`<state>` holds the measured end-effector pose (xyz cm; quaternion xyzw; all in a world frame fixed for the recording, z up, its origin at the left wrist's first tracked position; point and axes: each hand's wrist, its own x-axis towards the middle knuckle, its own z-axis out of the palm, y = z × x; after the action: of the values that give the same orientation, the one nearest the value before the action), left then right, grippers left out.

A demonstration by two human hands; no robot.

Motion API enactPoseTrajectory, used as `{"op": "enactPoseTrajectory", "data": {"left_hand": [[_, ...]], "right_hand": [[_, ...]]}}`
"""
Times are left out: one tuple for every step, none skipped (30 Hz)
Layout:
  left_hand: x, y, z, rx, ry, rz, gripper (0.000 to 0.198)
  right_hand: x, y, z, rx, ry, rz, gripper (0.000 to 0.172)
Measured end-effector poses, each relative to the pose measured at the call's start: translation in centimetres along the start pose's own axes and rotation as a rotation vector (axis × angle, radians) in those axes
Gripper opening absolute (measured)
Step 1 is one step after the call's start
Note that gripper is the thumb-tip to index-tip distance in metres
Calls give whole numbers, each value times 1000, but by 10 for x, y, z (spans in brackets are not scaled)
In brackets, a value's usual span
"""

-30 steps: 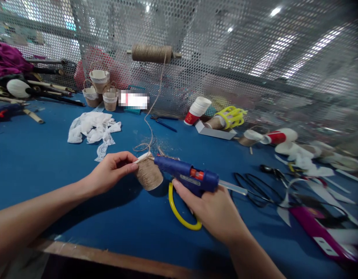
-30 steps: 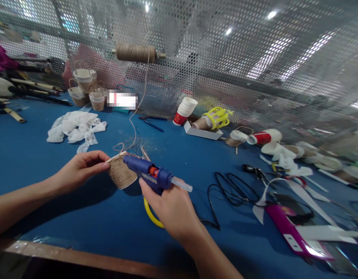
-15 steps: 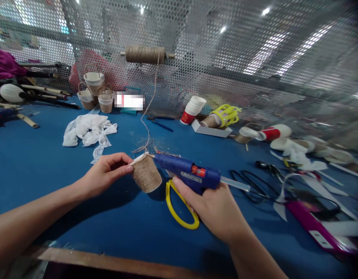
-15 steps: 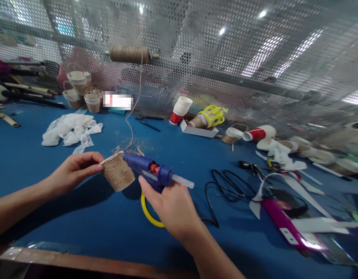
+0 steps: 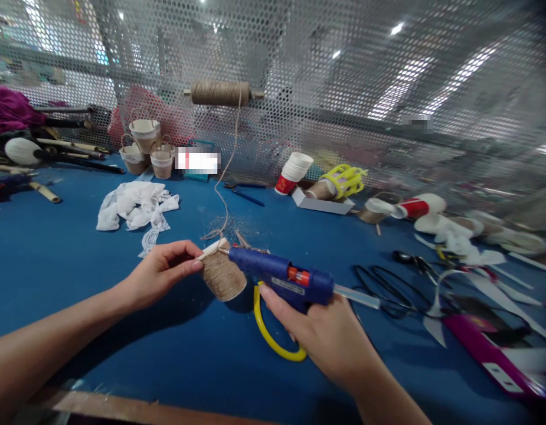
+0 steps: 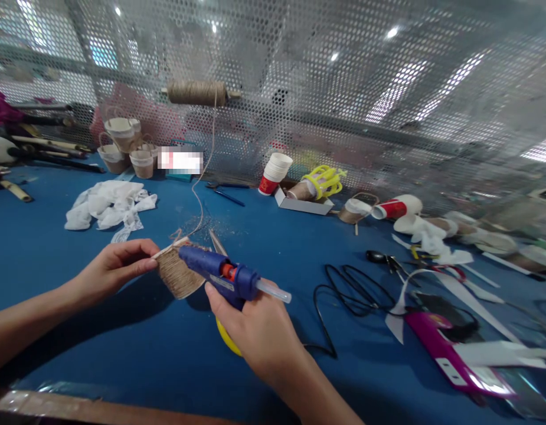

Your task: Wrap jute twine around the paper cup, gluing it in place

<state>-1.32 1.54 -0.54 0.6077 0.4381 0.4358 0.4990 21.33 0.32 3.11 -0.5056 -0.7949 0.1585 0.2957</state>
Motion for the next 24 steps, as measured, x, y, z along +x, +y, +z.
{"op": "enactPoseTrajectory", "data": {"left_hand": [[0, 0, 0, -1, 3, 1, 13], [0, 0, 0, -5, 5, 4, 13], [0, -1, 0, -10, 6, 5, 13], [0, -1, 0, -16, 7, 6, 13], [0, -2, 0, -20, 6, 6, 13], [0, -2, 0, -23, 4, 7, 13], [0, -2, 0, -23, 1, 7, 13], [0, -3, 0, -22, -2, 8, 13], [0, -3, 0, -22, -4, 11, 13], [-1, -3, 0, -22, -6, 14, 13], [-1, -2, -1, -22, -7, 18, 13], [-1, -2, -1, -20, -9, 22, 13], [-1, -2, -1, -16, -11, 26, 13], [-1, -1, -1, -8, -14, 29, 13], [-1, -1, -1, -1, -17, 30, 14], [-1, -1, -1, 5, -18, 31, 14], [-1, -1, -1, 8, -19, 32, 15], [-1, -1, -1, 8, -17, 31, 15], [-1, -2, -1, 6, -14, 28, 16], [-1, -2, -1, 1, -10, 26, 16], [0, -3, -1, -5, -9, 24, 16], [0, -4, -1, -11, -10, 21, 15], [0, -4, -1, -17, -11, 19, 15], [0, -5, -1, -23, -14, 19, 14]], "right_hand": [[0, 1, 1, 1, 0, 5, 18], [0, 1, 1, 2, -3, 6, 18], [0, 2, 1, 4, -5, 5, 18], [0, 1, 1, 8, -4, 1, 17], [0, 1, 1, 15, -2, -3, 17], [0, 0, 0, 24, 3, -4, 17], [0, -1, 0, 35, 7, -1, 17], [0, -3, -1, 46, 6, 11, 17], [0, -3, -2, 53, -3, 28, 18], [0, -4, -4, 57, -17, 46, 18], [1, -4, -5, 63, -29, 64, 18], [2, -4, -6, 71, -34, 77, 18], [2, -4, -7, 81, -35, 83, 17], [3, -4, -8, 90, -32, 86, 17], [3, -4, -9, 96, -30, 86, 17], [2, -5, -10, 98, -32, 89, 18], [2, -5, -10, 99, -42, 91, 19], [1, -6, -10, 100, -57, 93, 21], [0, -6, -10, 106, -70, 92, 22], [0, -7, -9, 114, -80, 86, 22], [-1, -7, -9, 127, -81, 74, 21], [-1, -7, -8, 138, -76, 60, 20], [-1, -6, -8, 143, -69, 49, 19], [-1, -6, -8, 142, -65, 46, 18]]}}
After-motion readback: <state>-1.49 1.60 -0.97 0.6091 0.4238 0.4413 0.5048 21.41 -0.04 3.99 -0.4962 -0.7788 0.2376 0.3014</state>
